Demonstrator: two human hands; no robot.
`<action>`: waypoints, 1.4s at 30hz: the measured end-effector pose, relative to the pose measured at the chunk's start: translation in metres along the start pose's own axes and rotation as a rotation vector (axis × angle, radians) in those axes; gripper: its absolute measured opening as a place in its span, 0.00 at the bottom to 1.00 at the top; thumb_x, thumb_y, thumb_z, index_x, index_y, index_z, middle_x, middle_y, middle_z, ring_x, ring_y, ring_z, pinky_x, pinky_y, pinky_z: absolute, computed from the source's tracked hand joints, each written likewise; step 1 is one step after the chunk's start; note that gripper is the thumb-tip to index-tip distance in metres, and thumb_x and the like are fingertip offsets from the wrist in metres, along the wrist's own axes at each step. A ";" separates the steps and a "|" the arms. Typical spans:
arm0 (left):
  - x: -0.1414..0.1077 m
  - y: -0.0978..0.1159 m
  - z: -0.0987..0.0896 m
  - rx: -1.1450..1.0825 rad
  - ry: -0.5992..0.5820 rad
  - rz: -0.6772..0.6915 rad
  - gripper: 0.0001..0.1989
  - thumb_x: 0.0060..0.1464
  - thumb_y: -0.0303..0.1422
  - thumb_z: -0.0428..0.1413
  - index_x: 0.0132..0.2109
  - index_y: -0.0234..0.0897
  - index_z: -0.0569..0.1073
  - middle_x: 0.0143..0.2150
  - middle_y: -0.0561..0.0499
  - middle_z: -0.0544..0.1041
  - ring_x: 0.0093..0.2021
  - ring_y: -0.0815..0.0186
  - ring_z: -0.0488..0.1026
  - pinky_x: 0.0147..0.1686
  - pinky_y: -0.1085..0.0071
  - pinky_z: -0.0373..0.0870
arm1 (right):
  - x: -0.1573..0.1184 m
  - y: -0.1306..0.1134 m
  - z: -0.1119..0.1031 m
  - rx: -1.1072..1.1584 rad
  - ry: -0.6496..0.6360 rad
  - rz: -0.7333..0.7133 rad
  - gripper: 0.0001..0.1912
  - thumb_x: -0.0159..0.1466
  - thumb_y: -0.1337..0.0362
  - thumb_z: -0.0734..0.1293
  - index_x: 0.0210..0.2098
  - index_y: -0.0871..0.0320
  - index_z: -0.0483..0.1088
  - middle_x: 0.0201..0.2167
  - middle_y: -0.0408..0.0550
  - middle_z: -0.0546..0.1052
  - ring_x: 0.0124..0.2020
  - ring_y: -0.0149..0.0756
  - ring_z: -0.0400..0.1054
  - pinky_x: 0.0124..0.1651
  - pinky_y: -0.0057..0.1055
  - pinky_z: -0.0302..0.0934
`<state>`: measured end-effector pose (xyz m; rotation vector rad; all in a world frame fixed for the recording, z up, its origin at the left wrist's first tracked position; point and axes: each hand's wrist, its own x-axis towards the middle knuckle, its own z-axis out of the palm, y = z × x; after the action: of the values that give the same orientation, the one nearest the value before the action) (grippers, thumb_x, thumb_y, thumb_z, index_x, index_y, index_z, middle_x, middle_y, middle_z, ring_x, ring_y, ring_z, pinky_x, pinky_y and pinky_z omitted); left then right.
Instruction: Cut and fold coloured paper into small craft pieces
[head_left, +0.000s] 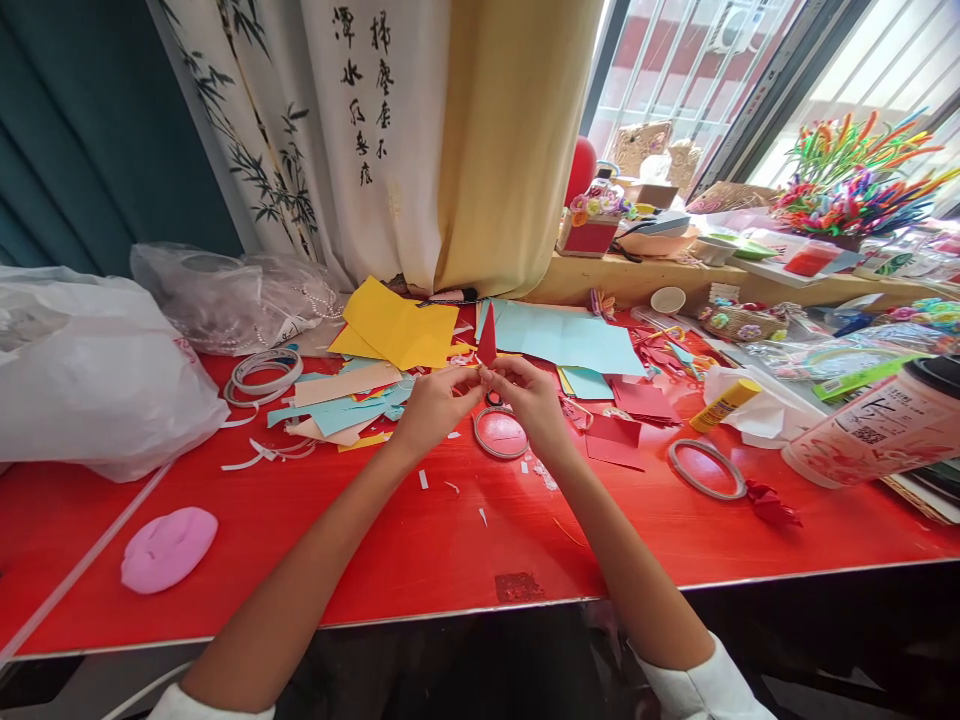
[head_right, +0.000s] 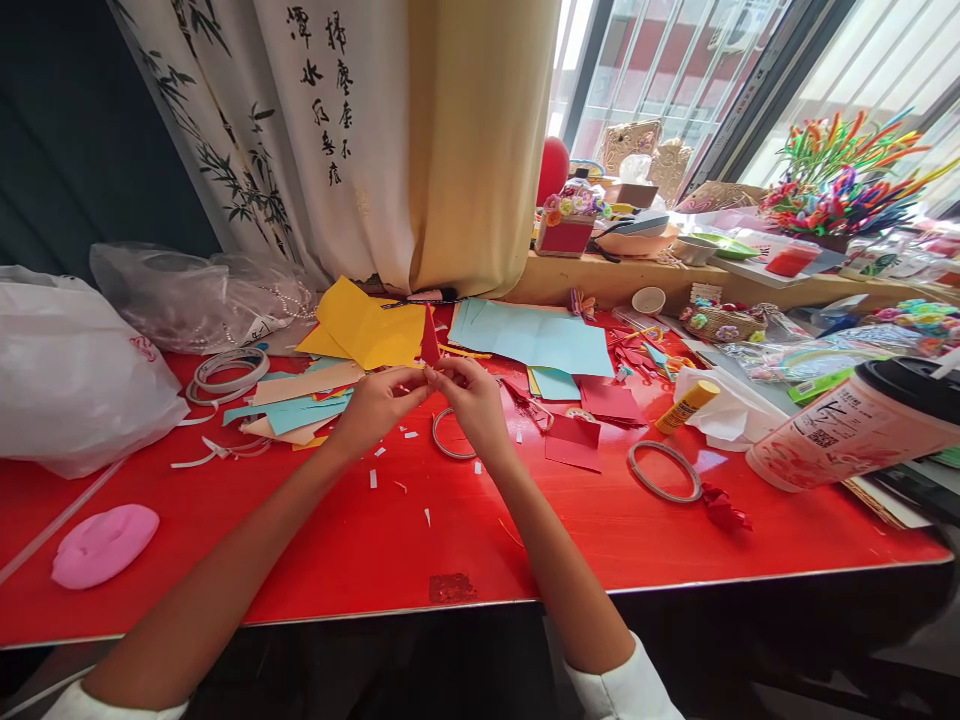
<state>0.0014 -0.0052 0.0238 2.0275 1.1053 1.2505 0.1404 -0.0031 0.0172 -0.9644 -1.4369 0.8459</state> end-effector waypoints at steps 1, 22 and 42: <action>0.000 0.000 0.000 0.016 0.002 -0.003 0.12 0.52 0.37 0.51 0.37 0.39 0.76 0.32 0.52 0.77 0.33 0.67 0.70 0.34 0.74 0.62 | 0.000 0.000 0.000 0.014 -0.002 0.011 0.10 0.54 0.57 0.66 0.30 0.58 0.70 0.25 0.43 0.68 0.24 0.28 0.58 0.25 0.25 0.54; 0.002 -0.007 0.000 -0.047 -0.003 -0.066 0.15 0.54 0.39 0.47 0.40 0.37 0.74 0.31 0.51 0.74 0.32 0.68 0.70 0.35 0.74 0.64 | 0.000 0.006 0.000 0.076 -0.073 0.069 0.17 0.55 0.54 0.65 0.40 0.57 0.71 0.31 0.45 0.74 0.30 0.30 0.66 0.32 0.27 0.64; 0.011 -0.023 -0.006 -0.541 0.288 -0.285 0.16 0.41 0.42 0.59 0.30 0.32 0.70 0.24 0.53 0.69 0.25 0.73 0.65 0.28 0.75 0.65 | -0.006 0.002 0.010 -0.219 -0.173 0.005 0.14 0.60 0.54 0.61 0.36 0.57 0.68 0.31 0.46 0.73 0.29 0.31 0.68 0.31 0.26 0.62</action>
<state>-0.0097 0.0167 0.0144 1.2754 0.9960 1.5165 0.1309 -0.0077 0.0119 -1.0786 -1.7031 0.8026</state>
